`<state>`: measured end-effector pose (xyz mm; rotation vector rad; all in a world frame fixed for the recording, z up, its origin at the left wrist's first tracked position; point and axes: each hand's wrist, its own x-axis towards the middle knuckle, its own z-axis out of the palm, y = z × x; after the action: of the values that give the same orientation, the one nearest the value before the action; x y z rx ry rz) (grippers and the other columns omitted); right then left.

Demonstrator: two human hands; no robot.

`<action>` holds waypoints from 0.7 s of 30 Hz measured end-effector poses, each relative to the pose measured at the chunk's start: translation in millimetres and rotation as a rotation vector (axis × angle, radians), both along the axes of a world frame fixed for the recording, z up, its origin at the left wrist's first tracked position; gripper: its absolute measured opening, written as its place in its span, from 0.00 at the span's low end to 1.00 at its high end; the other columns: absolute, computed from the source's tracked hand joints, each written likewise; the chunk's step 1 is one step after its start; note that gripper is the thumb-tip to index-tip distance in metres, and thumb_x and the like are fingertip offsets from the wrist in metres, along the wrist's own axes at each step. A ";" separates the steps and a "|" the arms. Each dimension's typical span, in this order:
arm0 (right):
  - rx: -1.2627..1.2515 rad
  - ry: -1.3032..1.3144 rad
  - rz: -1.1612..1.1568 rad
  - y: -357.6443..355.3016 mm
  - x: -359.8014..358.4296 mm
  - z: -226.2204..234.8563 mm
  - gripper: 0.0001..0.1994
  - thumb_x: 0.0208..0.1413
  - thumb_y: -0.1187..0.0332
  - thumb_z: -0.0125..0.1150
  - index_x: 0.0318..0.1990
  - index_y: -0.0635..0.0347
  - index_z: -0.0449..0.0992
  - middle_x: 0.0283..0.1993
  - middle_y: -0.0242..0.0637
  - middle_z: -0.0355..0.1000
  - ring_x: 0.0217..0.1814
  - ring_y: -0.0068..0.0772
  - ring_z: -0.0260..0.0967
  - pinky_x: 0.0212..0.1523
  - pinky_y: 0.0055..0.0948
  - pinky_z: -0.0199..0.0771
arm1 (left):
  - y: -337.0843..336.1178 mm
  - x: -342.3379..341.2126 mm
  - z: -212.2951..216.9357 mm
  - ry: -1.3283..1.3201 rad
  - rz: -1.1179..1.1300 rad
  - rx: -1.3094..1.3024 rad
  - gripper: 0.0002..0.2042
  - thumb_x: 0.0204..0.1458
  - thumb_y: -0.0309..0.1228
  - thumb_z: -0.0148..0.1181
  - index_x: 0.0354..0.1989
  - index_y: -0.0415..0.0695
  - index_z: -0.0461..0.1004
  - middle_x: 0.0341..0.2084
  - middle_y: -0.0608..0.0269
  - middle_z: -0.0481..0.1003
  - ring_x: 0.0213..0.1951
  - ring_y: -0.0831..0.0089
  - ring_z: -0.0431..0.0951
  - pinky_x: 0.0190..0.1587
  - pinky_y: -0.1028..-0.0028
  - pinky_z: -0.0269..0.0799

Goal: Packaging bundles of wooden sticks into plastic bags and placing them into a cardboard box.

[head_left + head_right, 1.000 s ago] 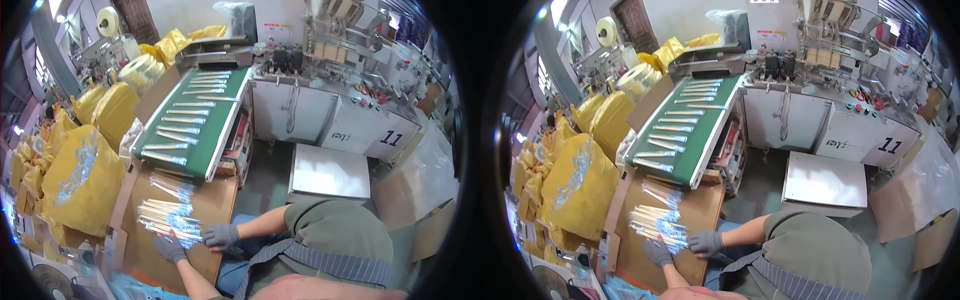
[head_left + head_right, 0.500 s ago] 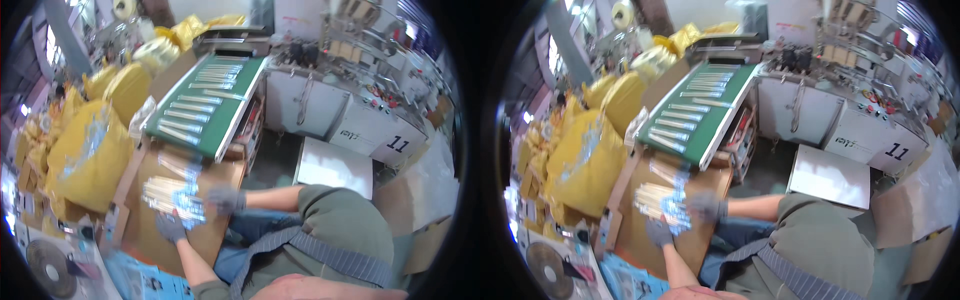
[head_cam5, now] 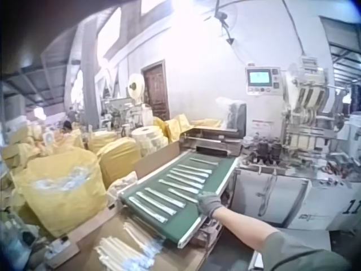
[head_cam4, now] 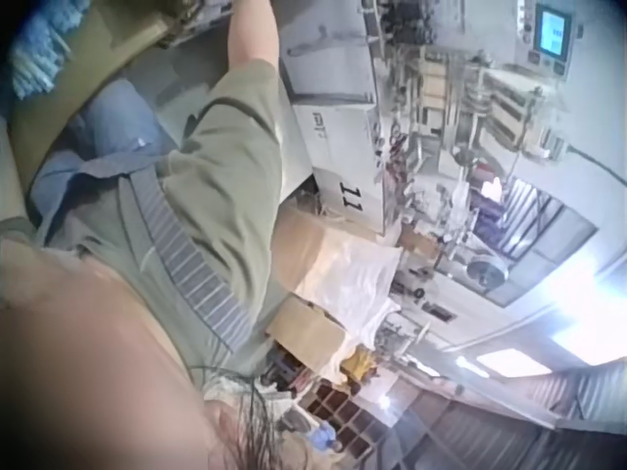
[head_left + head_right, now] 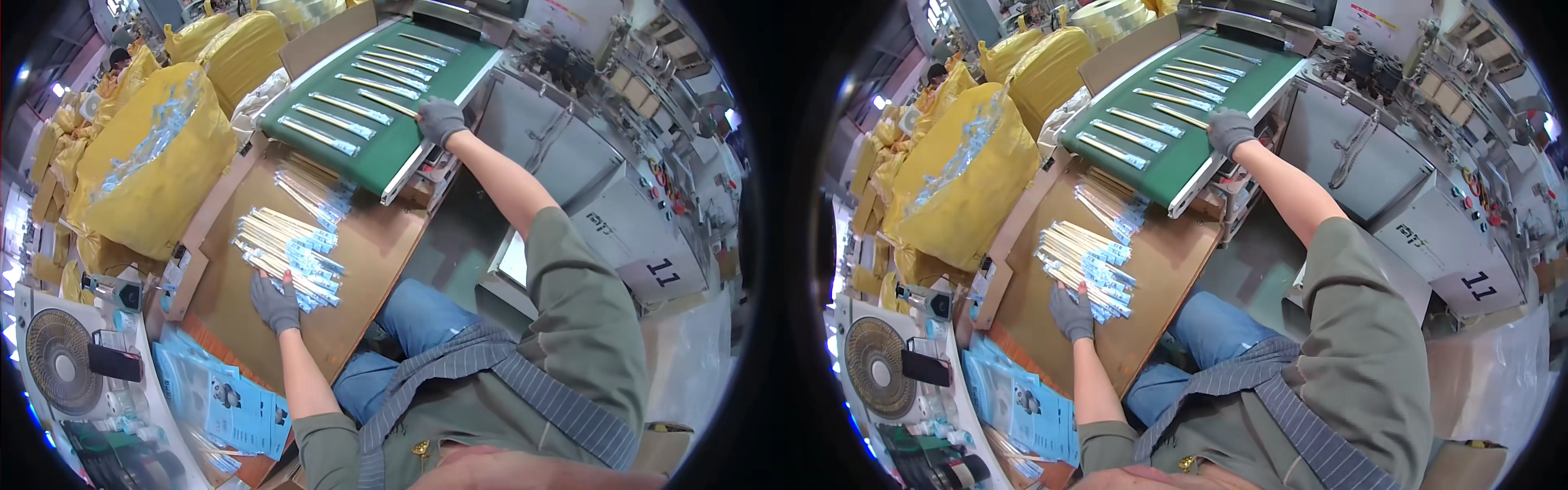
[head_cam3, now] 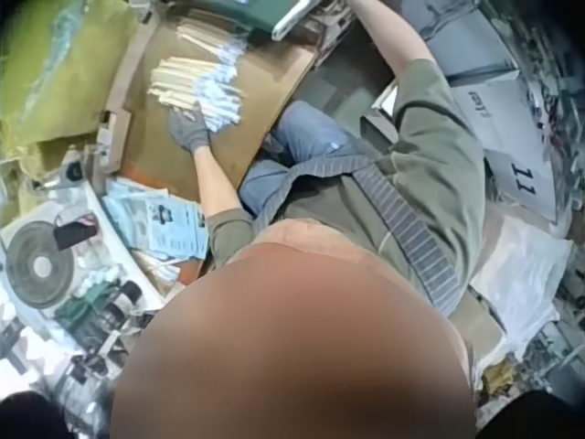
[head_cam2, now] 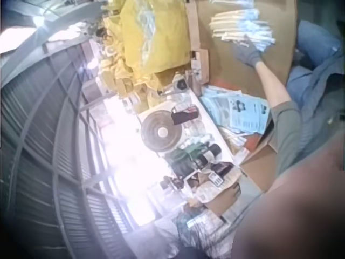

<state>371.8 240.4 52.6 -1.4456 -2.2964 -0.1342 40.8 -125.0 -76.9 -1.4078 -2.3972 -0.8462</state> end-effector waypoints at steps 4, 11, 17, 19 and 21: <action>0.056 0.069 0.093 10.4 -38.8 22.4 0.10 0.52 0.59 0.55 0.34 0.55 0.76 0.36 0.47 0.72 0.37 0.51 0.72 0.38 0.45 0.71 | -9.8 -3.1 11.3 -0.010 -0.001 0.021 0.32 0.51 0.48 0.56 0.56 0.33 0.63 0.54 0.40 0.66 0.58 0.48 0.63 0.61 0.57 0.54; -0.031 0.078 0.042 96.3 -58.1 44.6 0.22 0.53 0.46 0.55 0.45 0.53 0.76 0.48 0.48 0.72 0.50 0.50 0.70 0.50 0.41 0.69 | -3.0 -3.3 8.7 0.004 0.016 -0.027 0.33 0.51 0.48 0.56 0.57 0.33 0.62 0.56 0.41 0.64 0.58 0.48 0.62 0.61 0.57 0.54; -0.091 -0.012 -0.279 174.9 -29.7 22.1 0.42 0.49 0.35 0.49 0.63 0.59 0.61 0.62 0.52 0.62 0.63 0.51 0.60 0.61 0.41 0.60 | -6.0 6.6 18.9 -0.051 0.050 -0.070 0.32 0.51 0.44 0.57 0.59 0.35 0.60 0.58 0.43 0.63 0.59 0.49 0.62 0.61 0.60 0.54; -0.221 -0.048 -0.355 178.4 -24.9 26.9 0.44 0.49 0.31 0.44 0.65 0.55 0.58 0.64 0.50 0.60 0.65 0.49 0.59 0.63 0.40 0.57 | -6.7 8.2 25.1 -0.062 0.044 -0.068 0.34 0.50 0.47 0.58 0.59 0.35 0.61 0.58 0.43 0.63 0.59 0.48 0.62 0.61 0.58 0.54; -0.294 -0.045 -0.371 184.7 -28.0 23.3 0.44 0.49 0.30 0.44 0.66 0.52 0.57 0.65 0.47 0.60 0.66 0.48 0.58 0.65 0.40 0.55 | -4.4 7.3 23.1 -0.078 0.038 -0.050 0.34 0.49 0.47 0.59 0.59 0.35 0.61 0.58 0.44 0.63 0.59 0.48 0.62 0.61 0.58 0.54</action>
<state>343.8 425.1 75.9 -2.0282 -2.1237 0.0676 48.2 -129.4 -53.8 -1.3663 -2.5114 -0.8523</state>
